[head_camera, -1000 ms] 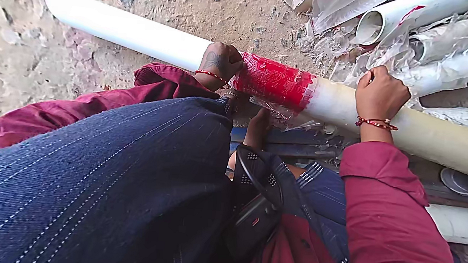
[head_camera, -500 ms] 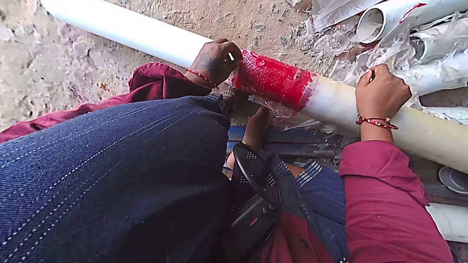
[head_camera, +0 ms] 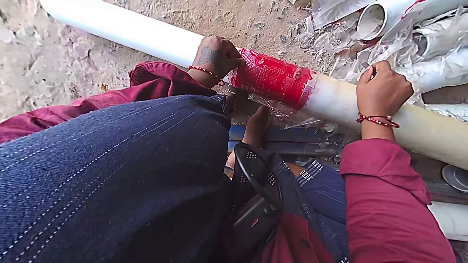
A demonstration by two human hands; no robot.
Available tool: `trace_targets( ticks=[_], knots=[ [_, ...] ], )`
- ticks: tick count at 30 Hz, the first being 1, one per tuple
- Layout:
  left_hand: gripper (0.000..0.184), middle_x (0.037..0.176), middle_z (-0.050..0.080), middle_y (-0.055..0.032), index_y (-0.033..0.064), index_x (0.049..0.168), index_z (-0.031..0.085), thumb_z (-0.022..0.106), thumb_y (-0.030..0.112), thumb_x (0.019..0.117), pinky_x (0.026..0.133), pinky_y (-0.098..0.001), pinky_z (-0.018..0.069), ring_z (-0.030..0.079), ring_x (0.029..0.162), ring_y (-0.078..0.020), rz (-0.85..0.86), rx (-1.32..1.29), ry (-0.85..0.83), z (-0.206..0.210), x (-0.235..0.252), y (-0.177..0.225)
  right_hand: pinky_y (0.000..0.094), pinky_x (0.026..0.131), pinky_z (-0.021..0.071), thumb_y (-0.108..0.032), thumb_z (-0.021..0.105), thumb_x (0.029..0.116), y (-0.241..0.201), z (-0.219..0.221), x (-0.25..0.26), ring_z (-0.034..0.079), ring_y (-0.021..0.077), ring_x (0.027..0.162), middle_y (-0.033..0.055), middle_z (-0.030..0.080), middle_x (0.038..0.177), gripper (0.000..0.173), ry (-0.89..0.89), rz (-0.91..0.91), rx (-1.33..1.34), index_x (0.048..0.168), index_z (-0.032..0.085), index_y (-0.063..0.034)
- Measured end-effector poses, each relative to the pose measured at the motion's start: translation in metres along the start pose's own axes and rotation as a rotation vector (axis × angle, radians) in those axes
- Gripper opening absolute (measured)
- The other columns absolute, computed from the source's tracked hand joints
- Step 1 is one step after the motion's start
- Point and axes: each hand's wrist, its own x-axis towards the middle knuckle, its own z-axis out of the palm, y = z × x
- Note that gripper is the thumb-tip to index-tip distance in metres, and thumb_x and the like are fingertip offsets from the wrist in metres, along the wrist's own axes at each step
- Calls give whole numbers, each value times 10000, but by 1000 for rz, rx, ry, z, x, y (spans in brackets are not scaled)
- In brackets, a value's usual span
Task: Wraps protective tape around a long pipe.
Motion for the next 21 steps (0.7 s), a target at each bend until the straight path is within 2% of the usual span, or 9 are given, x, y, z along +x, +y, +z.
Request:
trace_targets(
  ticks=[7,13,21],
  knots=[
    [235,1042,725,-252,-53,1055,732,635,155,1006,967,-581,481,693,1034,-394,-109,64,-94,-6,4,14,658,827,466,-222,366,1087,-2,-2,-2,680,504,1055,314,704,1071,394,-8,13,0,1201,645,31],
    [242,987,715,-233,-67,1050,716,597,142,1020,901,-536,502,691,924,-345,-138,70,-122,-4,6,18,657,830,468,-221,368,1086,-2,-2,-2,680,505,1055,318,702,1075,393,-11,14,-4,1199,645,33],
    [278,969,700,-233,-84,1092,678,578,171,1047,892,-523,519,689,890,-336,-119,4,-179,2,6,13,665,827,465,-215,364,1084,-2,-2,-2,682,509,1048,320,703,1068,392,-4,13,-4,1199,645,33]
  ],
)
